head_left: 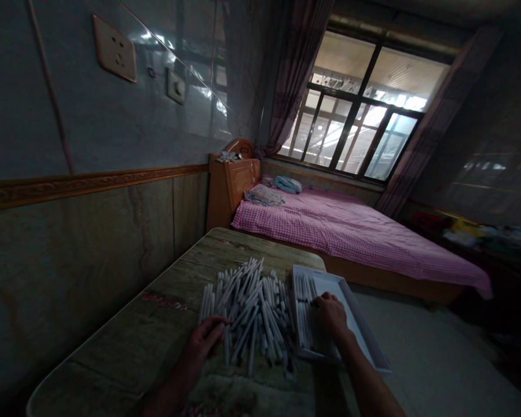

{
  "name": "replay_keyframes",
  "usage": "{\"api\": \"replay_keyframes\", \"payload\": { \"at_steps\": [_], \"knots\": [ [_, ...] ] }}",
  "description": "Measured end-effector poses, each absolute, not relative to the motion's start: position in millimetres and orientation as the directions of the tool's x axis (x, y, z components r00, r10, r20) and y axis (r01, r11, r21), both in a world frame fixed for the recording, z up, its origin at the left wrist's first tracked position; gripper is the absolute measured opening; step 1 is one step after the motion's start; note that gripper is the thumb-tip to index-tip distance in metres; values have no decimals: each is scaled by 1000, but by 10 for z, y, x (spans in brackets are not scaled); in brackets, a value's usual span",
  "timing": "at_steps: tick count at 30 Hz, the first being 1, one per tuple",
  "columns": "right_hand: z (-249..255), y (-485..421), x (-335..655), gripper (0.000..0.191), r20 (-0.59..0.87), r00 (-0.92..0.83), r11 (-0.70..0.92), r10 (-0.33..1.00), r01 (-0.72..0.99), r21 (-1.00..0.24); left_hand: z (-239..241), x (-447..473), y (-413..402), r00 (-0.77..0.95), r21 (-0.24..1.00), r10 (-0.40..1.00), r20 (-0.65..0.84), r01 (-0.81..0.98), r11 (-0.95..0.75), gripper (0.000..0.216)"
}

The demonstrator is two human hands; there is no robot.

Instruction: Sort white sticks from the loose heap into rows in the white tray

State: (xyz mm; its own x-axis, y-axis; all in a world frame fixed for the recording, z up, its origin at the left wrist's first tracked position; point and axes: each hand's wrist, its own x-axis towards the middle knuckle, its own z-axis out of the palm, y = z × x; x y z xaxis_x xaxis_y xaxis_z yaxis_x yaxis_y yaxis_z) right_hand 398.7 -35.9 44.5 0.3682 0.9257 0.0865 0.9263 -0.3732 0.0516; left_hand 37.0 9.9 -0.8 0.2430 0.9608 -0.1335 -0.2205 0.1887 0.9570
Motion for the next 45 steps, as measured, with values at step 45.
{"api": "replay_keyframes", "payload": {
  "at_steps": [45],
  "knots": [
    [355, -311, 3896, 43, 104, 318, -316, 942, 948, -43, -36, 369, 109, 249, 963, 958, -140, -192, 191, 45]
  ]
}}
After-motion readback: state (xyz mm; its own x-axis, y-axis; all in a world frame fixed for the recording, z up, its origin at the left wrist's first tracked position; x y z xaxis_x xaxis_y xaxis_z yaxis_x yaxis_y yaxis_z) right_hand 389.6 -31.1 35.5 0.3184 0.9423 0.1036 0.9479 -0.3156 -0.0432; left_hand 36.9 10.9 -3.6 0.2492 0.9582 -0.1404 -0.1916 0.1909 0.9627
